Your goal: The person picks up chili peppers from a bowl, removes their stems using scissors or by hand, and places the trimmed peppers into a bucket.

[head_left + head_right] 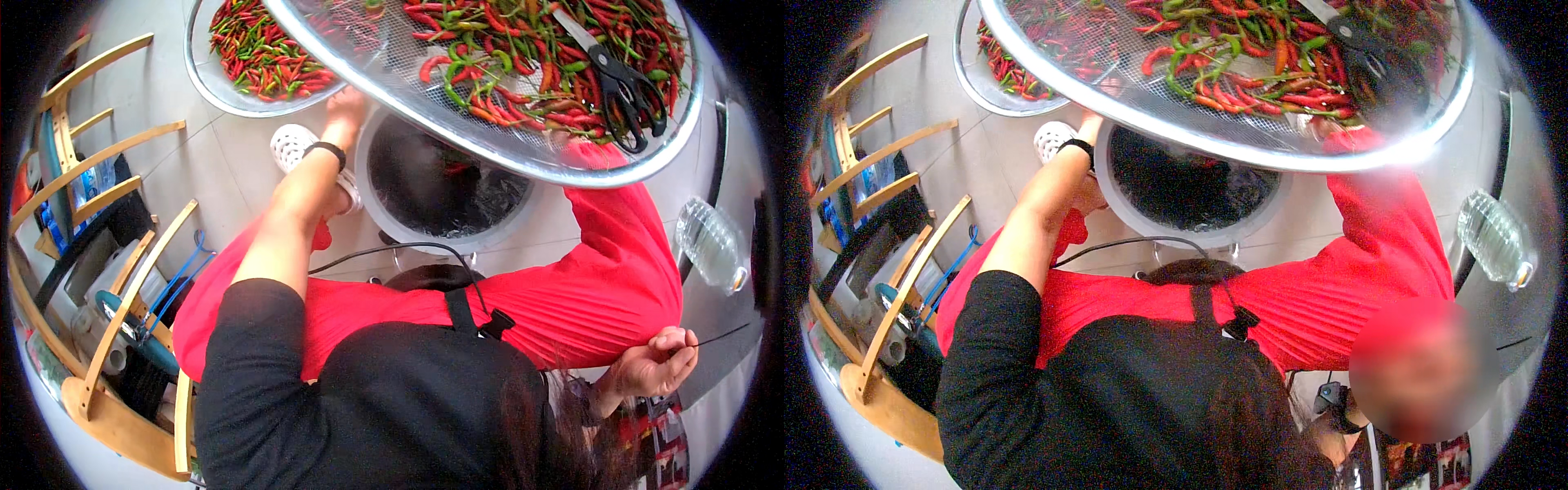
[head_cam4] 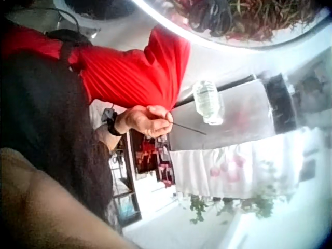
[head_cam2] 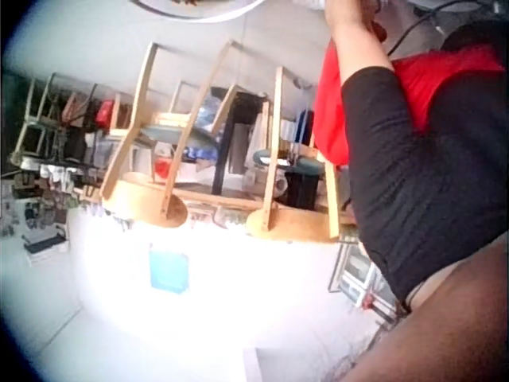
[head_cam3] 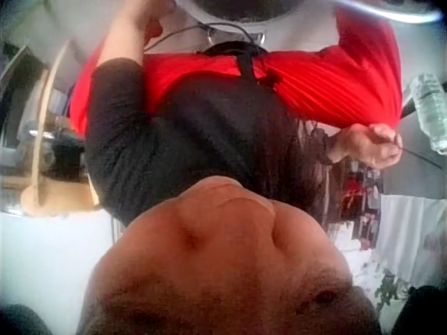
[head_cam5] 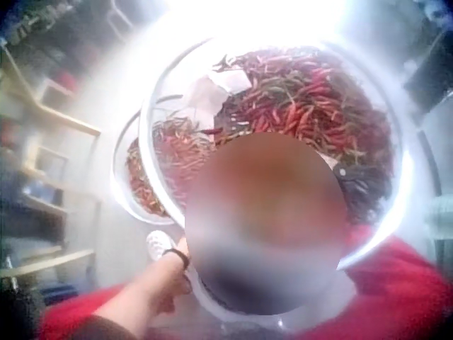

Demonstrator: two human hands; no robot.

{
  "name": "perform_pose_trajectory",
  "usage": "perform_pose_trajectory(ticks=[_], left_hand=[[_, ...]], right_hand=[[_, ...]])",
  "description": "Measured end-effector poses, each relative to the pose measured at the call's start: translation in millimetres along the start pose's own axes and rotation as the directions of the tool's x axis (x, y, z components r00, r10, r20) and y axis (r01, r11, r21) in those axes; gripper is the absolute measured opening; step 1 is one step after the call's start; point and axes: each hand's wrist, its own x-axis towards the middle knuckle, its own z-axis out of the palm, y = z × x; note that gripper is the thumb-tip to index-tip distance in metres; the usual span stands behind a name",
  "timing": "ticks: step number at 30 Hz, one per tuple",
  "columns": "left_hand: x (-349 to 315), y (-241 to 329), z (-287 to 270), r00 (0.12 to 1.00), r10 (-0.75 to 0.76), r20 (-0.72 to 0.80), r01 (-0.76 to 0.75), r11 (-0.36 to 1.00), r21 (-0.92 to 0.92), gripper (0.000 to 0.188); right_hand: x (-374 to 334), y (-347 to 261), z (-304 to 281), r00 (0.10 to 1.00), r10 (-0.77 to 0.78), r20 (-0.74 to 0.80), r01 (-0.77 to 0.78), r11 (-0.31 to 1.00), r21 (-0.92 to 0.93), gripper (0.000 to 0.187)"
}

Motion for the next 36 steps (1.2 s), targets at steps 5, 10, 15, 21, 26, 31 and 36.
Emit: perform_pose_trajectory(ticks=[5, 10, 15, 21, 26, 31, 36], left_hand=[[-29.7, 0.7, -13.6, 0.961, 0.018, -0.275, -0.053, 0.991, -0.120, 0.031], [-54.4, 17.0, -50.3, 0.814, -0.579, -0.040, 0.428, 0.645, -0.634, 0.047], [-49.2, 9.1, -44.8, 0.751, -0.658, -0.058, 0.388, 0.511, -0.767, 0.065], [-19.8, -6.8, -19.2, 0.793, -0.593, 0.141, 0.568, 0.635, -0.523, 0.058], [-31.1, 0.1, -28.6, 0.849, -0.528, 0.032, 0.495, 0.772, -0.398, 0.031], [-52.9, 16.0, -66.9, 0.797, -0.601, 0.053, 0.509, 0.621, -0.596, 0.021], [-106.9, 42.0, -182.7, 0.858, -0.502, -0.105, 0.248, 0.587, -0.771, 0.026]], right_hand=[[-3.2, 3.7, 0.6, 0.995, 0.064, -0.078, -0.064, 0.998, 0.000, 0.030], [-8.4, 15.6, -19.5, 0.993, 0.060, -0.101, -0.053, 0.996, 0.065, 0.029], [-6.5, 6.7, -11.9, 0.995, 0.051, -0.088, -0.054, 0.998, -0.030, 0.029], [-2.8, -0.2, -12.7, 0.992, 0.080, -0.102, -0.085, 0.995, -0.044, 0.028], [-2.5, 9.7, -7.0, 0.988, 0.061, -0.145, -0.066, 0.997, -0.035, 0.030], [-8.0, 22.2, -20.6, 0.971, -0.240, -0.007, 0.232, 0.946, -0.228, 0.027], [-8.0, 18.2, -20.0, 0.993, -0.044, -0.107, 0.064, 0.979, 0.192, 0.023]])
